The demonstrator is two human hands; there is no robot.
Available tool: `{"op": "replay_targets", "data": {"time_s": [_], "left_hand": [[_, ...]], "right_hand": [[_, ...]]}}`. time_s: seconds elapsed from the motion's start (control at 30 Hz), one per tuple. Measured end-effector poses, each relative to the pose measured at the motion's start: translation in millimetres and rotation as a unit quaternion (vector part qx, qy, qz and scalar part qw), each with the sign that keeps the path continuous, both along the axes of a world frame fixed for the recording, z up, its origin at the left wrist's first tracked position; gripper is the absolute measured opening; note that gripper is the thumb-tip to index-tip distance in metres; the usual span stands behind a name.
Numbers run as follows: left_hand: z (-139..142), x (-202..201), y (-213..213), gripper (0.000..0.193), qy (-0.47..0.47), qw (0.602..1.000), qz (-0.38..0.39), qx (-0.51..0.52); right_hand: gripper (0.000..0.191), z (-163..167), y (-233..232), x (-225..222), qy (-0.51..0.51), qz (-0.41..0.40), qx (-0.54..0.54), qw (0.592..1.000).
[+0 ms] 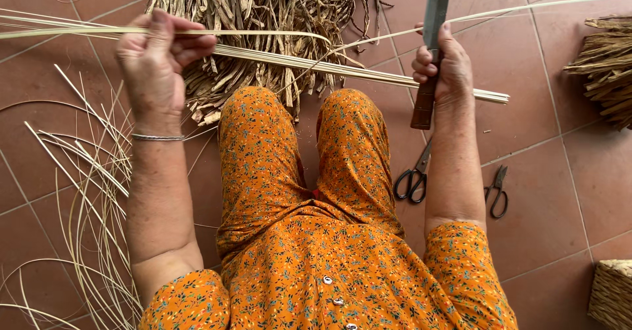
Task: The person sits on the floor and uses a machete to split long bamboo stalks into thin, flexible strips. They hold the stalks with one hand and draw the blade along the length to peel off layers, which accumulate on the floor.
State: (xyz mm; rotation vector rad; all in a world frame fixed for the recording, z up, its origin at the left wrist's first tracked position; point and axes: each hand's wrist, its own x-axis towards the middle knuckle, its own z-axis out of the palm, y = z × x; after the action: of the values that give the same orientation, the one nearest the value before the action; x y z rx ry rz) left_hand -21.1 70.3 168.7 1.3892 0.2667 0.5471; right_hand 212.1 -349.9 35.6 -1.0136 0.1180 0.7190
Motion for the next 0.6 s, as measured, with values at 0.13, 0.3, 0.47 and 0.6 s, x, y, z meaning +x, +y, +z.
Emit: {"op": "replay_targets", "data": {"time_s": [0.13,0.3,0.47,0.6], "left_hand": [[4,-17,25,0.032,-0.007,1.000,0.012,0.005],[11,-38,45,0.033,0.027,0.999,0.036,-0.023],[11,-38,22,0.029,0.005,0.998,0.025,-0.062],[5,-12,-14,0.027,-0.059,0.995,-0.031,-0.069]], "right_hand": [[0.048,-22,-33,14,0.018,-0.016,0.020,0.999],[0.048,-45,-80,34,0.017,-0.037,0.022,0.999],[0.053,-42,-90,34,0.017,-0.084,0.110,0.990],[0.054,-20,-49,2,-0.081,0.031,0.125,0.988]]}}
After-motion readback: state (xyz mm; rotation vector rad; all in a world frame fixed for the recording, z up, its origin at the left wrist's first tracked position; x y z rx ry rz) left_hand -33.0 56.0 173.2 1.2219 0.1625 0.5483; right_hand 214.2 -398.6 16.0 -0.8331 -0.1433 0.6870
